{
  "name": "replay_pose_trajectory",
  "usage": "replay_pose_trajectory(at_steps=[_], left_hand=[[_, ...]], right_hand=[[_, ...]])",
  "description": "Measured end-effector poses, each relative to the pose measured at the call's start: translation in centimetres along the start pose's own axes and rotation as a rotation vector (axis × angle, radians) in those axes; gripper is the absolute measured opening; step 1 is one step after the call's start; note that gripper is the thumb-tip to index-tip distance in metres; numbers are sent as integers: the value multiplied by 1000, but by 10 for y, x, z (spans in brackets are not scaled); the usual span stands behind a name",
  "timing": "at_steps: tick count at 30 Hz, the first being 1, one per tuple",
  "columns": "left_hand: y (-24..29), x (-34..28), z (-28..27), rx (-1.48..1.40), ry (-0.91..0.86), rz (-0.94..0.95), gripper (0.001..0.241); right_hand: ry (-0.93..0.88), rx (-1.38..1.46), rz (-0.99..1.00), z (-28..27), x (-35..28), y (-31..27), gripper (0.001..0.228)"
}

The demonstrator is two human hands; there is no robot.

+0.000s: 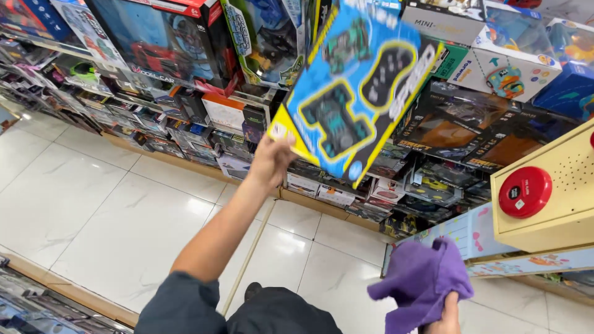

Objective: Dusting and cleaning toy boxes on retail shelves using a cloth.

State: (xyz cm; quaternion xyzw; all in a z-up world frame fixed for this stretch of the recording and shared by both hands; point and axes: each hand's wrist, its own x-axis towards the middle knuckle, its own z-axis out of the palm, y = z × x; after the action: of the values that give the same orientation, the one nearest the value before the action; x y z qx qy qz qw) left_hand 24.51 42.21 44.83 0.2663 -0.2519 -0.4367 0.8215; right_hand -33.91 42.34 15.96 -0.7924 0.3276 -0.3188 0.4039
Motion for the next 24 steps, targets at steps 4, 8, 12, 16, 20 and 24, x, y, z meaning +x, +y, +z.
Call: replay_pose_trajectory(at_steps=[4, 8, 12, 16, 20, 24], left_hand=[[-35, -91, -68, 48, 193, -167, 51], [-43, -153, -115, 177, 290, -256, 57], [-14, -184, -150, 92, 518, -285, 51], [31, -191, -172, 290, 497, -244, 60], [54, -182, -197, 236, 437, -118, 61], [83, -179, -200, 367, 445, -69, 68]], right_hand=[[-38, -36, -61, 79, 179, -225, 40], [-314, -372, -474, 206, 250, -343, 64], [-358, -422, -384, 272, 301, -328, 67], [-131, -397, -348, 327, 324, -324, 64], [-263, -278, -491, 380, 285, -363, 67], [-140, -292, -481, 381, 321, -352, 65]])
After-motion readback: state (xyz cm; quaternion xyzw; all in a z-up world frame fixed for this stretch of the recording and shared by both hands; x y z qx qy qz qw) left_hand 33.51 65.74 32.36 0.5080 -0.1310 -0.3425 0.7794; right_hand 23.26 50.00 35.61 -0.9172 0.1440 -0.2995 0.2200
